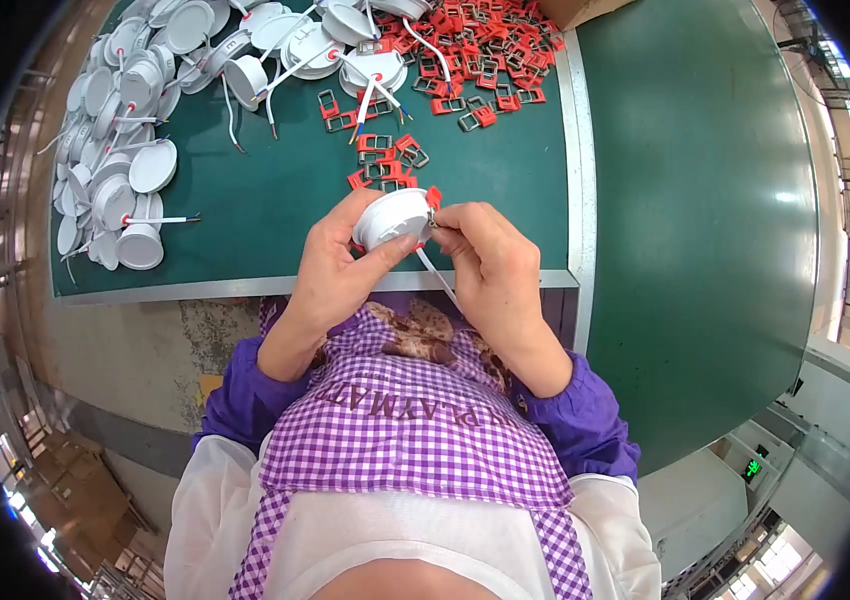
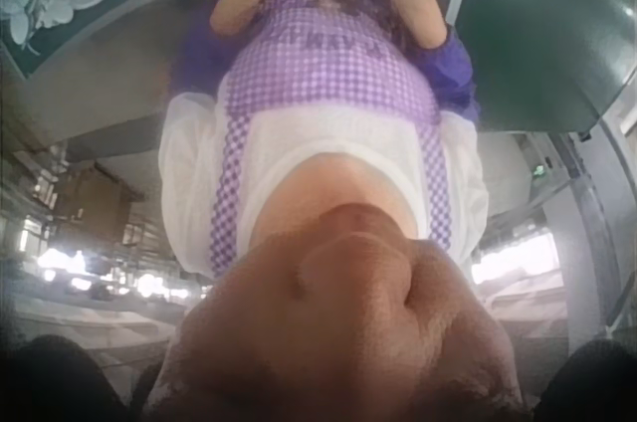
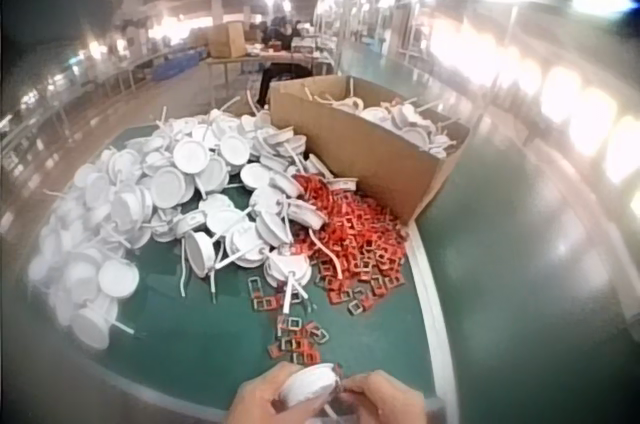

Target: The person assembles light fixtures by attaching clips to round light housings by hand.

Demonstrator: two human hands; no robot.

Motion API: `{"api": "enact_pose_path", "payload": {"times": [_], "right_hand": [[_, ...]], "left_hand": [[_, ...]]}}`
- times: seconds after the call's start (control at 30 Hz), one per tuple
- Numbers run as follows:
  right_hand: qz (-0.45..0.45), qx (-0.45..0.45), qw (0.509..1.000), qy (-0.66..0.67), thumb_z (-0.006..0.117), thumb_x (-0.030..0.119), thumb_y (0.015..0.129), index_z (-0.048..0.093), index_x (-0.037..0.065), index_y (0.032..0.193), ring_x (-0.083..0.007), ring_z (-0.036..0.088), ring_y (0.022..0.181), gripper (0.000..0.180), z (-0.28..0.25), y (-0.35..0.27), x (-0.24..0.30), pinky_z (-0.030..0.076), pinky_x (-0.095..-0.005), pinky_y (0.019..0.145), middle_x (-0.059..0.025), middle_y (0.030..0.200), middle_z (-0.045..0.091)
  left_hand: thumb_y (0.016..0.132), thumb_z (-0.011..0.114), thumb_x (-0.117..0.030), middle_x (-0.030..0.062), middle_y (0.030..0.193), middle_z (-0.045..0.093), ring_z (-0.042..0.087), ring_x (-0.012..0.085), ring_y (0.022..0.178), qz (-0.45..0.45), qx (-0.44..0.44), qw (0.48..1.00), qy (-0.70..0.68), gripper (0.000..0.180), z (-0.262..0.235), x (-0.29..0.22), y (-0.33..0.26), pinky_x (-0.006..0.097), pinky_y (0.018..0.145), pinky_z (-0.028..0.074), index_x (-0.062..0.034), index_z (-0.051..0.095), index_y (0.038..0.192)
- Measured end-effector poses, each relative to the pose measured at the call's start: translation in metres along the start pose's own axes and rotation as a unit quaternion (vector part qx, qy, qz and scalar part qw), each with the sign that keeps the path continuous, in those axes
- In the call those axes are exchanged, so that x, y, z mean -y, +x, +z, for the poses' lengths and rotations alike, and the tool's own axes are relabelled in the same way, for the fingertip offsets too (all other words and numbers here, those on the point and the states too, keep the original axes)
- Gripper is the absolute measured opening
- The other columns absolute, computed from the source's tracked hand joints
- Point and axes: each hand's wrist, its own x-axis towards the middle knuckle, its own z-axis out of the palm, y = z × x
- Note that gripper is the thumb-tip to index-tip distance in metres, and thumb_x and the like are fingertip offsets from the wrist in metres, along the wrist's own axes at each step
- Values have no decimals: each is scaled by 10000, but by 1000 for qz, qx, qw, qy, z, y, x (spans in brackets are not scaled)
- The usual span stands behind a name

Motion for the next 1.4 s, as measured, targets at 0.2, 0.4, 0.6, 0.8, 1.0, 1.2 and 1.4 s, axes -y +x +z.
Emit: {"api": "enact_pose_path", "payload": {"times": [0.2,0.4,0.6,0.8,1.0,1.2,1.4], "right_hand": [[-31,10,998,-47,649,-87,805,612,-5,971,-245,655,739,189,-8,5,-1,506,-309,639,-132,864,646],[93,50,984,140,700,-31,807,561,-2,1213,-140,647,804,430,-23,9,4,522,-272,708,-95,1033,645],[167,137,959,184,711,-30,808,563,-43,1232,-119,652,829,450,-39,16,6,538,-252,734,-107,1041,654],[197,146,947,209,695,-38,817,574,-53,1192,-132,664,831,394,-33,20,-4,542,-260,735,-113,1024,668],[198,246,942,113,691,41,845,589,-55,1151,-135,665,809,336,-62,45,-15,550,-280,718,-112,989,679],[-7,-154,969,195,628,135,939,582,-27,1234,-186,677,910,340,-150,142,-16,542,-298,811,-131,1063,685],[59,5,990,126,638,135,926,657,4,1127,-140,679,838,241,-76,130,-3,543,-267,717,-74,976,704]], "left_hand": [[841,723,-95,60,845,650,612,99,765,8,14,1000,-15,278,1,-7,-1,276,664,501,-24,598,1079],[852,714,-78,52,949,646,616,105,871,-24,22,998,-53,309,4,-19,-7,276,755,507,-23,593,1131],[863,692,-70,45,989,633,605,109,917,-20,71,997,-17,292,4,-23,-8,282,810,496,-8,605,1134],[850,715,-105,84,925,672,651,141,838,3,46,998,-36,311,5,-12,-9,306,728,528,-35,600,1130],[878,695,-105,63,1111,644,611,129,1008,-20,82,996,-15,404,0,-12,-3,272,845,491,-22,560,1250],[906,655,-72,43,1015,676,613,94,861,-15,-86,996,30,325,-56,-3,35,226,733,487,-7,584,1217],[829,708,-94,65,866,641,585,194,780,217,-247,840,432,379,-83,-19,82,342,739,479,-15,606,1185]]}}
